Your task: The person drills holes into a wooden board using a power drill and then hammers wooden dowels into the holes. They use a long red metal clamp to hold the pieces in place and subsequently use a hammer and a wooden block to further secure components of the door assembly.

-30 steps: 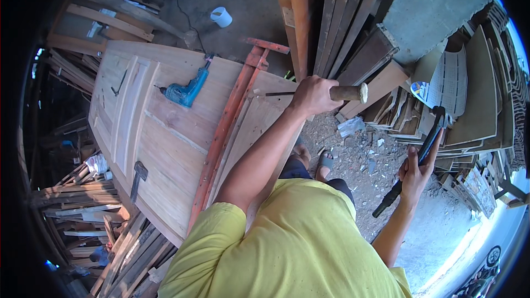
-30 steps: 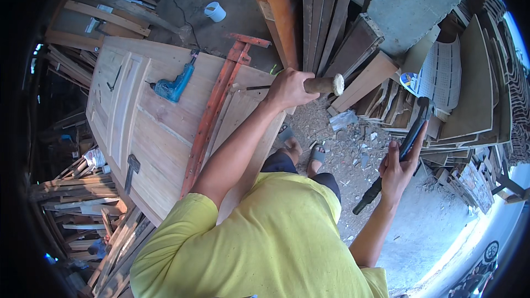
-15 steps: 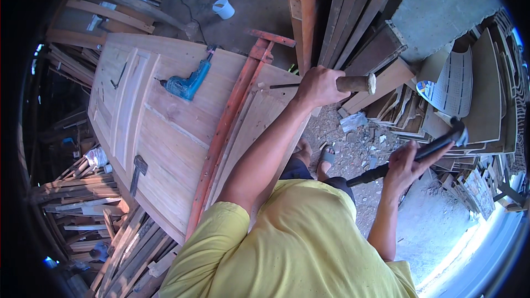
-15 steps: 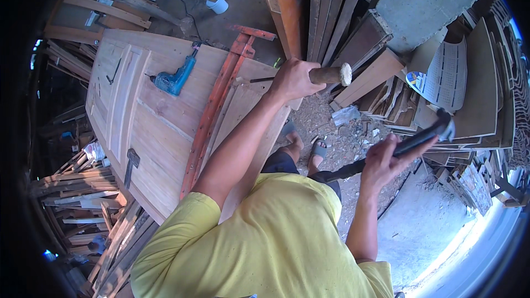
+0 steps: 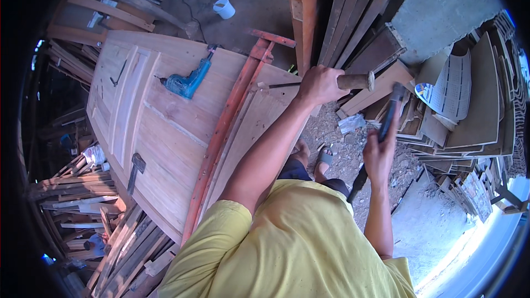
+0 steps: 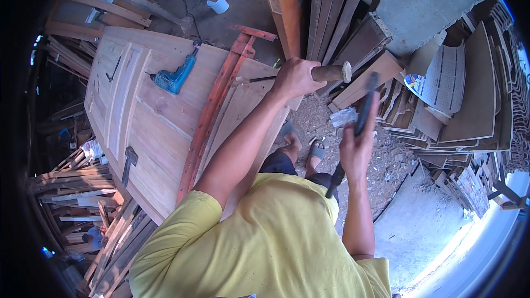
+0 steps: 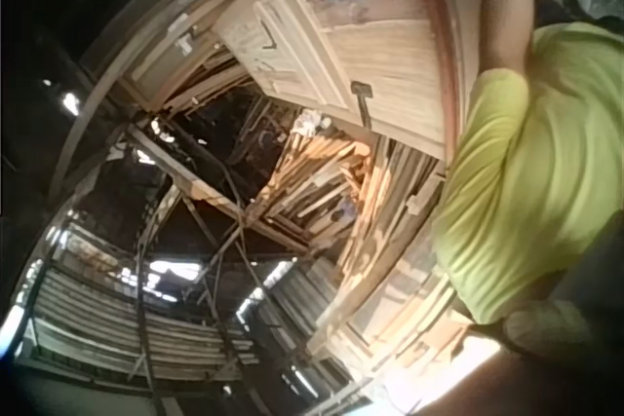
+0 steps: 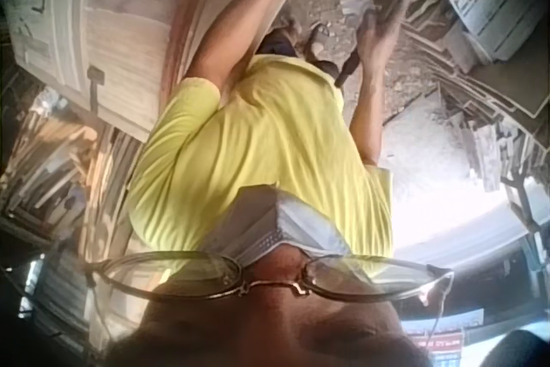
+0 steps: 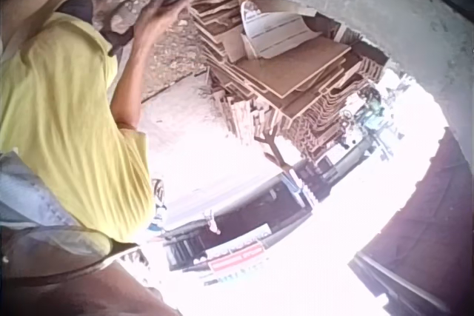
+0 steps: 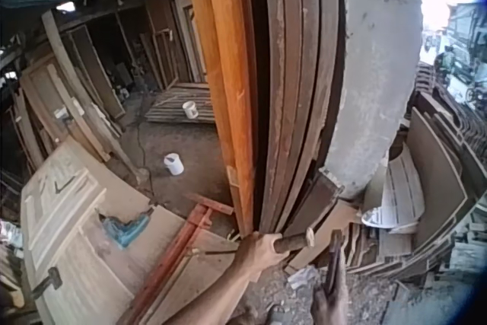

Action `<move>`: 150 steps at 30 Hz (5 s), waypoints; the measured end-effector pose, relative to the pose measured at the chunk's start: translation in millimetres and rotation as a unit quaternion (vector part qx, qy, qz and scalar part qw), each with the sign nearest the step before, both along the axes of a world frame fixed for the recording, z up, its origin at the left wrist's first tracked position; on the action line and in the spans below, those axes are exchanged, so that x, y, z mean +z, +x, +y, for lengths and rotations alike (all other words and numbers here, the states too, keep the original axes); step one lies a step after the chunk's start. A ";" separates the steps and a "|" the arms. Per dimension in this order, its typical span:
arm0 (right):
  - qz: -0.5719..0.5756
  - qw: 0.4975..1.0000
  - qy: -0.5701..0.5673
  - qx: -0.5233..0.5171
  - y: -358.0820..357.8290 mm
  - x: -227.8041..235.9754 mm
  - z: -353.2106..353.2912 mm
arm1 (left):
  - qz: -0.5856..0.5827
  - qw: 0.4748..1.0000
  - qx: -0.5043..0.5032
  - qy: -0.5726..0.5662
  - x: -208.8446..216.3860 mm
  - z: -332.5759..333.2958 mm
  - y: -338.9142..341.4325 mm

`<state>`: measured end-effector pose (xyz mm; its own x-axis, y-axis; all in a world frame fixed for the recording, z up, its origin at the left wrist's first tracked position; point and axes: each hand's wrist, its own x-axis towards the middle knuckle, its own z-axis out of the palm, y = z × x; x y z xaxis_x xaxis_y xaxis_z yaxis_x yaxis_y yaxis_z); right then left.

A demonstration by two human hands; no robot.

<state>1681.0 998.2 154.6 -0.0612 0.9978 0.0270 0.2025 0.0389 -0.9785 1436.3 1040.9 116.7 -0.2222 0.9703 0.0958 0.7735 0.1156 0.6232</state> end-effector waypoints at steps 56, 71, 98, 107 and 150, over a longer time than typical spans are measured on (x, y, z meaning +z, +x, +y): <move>0.033 0.917 -0.228 0.326 141.9 -53.5 -147.7 | 0.099 0.963 0.241 0.068 89.1 -566.5 162.7; 0.107 0.596 -0.432 0.669 19.8 15.4 -534.6 | 0.302 0.925 0.222 0.062 116.1 -794.8 266.1; -0.330 0.898 0.115 0.266 -428.1 -66.3 -682.8 | -0.550 0.615 0.555 0.106 -99.6 -1208.5 285.4; 0.050 0.897 0.050 0.437 -211.7 10.3 -788.5 | -0.858 0.396 0.238 0.225 -35.7 -1257.7 196.3; 0.461 0.775 -0.351 0.254 -91.3 -9.8 -1114.8 | -0.547 0.722 0.381 0.187 100.8 -1422.8 75.6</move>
